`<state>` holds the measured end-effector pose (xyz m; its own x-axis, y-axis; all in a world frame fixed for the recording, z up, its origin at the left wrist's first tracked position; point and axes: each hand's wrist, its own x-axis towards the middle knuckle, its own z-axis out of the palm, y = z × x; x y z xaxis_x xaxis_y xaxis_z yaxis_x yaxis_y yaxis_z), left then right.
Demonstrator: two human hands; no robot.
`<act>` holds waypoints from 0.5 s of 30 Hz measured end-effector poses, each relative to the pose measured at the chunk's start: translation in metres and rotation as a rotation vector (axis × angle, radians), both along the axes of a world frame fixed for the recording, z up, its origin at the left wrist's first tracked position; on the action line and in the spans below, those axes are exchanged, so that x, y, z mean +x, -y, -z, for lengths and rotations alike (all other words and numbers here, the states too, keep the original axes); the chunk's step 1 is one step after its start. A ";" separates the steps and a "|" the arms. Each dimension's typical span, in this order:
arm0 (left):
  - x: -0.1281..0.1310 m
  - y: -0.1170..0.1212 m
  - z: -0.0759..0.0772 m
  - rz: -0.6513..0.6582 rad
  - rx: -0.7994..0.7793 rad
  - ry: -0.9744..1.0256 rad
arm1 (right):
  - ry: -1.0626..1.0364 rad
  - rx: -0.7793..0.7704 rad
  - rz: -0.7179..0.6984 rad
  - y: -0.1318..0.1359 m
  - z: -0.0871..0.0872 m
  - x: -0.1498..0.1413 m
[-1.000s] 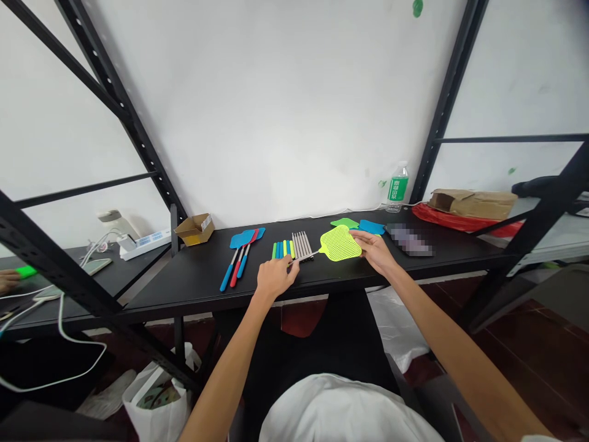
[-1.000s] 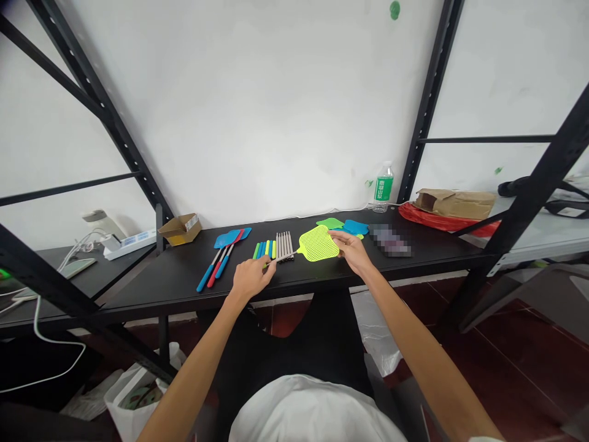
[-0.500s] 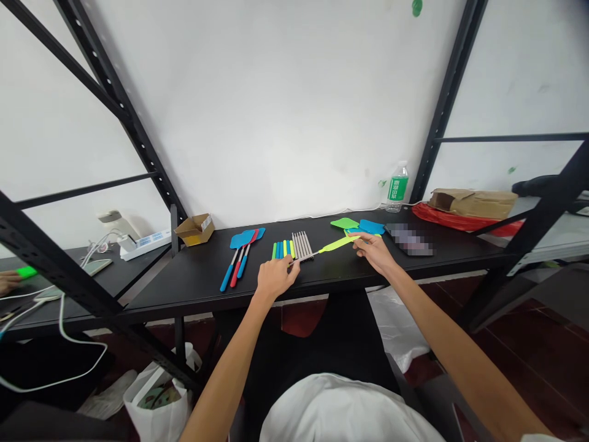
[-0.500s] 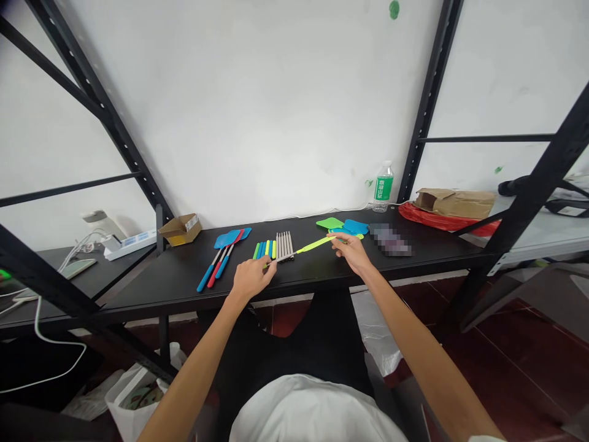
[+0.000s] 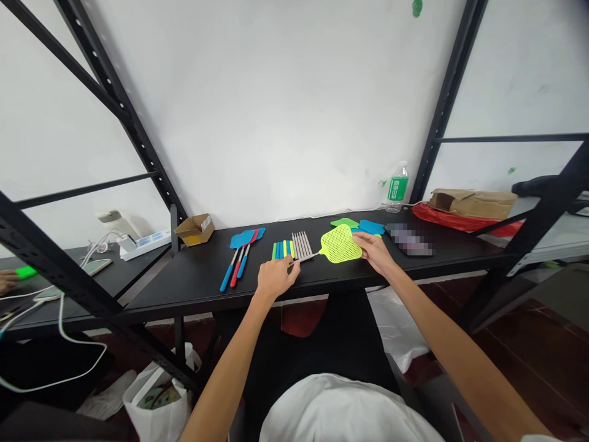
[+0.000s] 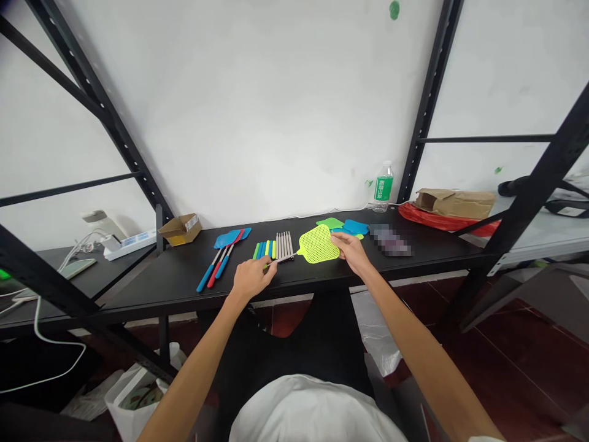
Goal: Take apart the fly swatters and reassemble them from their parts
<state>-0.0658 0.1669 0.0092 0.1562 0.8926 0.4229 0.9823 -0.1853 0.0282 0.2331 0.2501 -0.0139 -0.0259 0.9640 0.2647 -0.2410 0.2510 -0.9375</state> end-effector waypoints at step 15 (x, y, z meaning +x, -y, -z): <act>-0.001 0.000 0.000 0.023 -0.001 0.024 | 0.048 0.090 -0.055 0.005 -0.003 0.002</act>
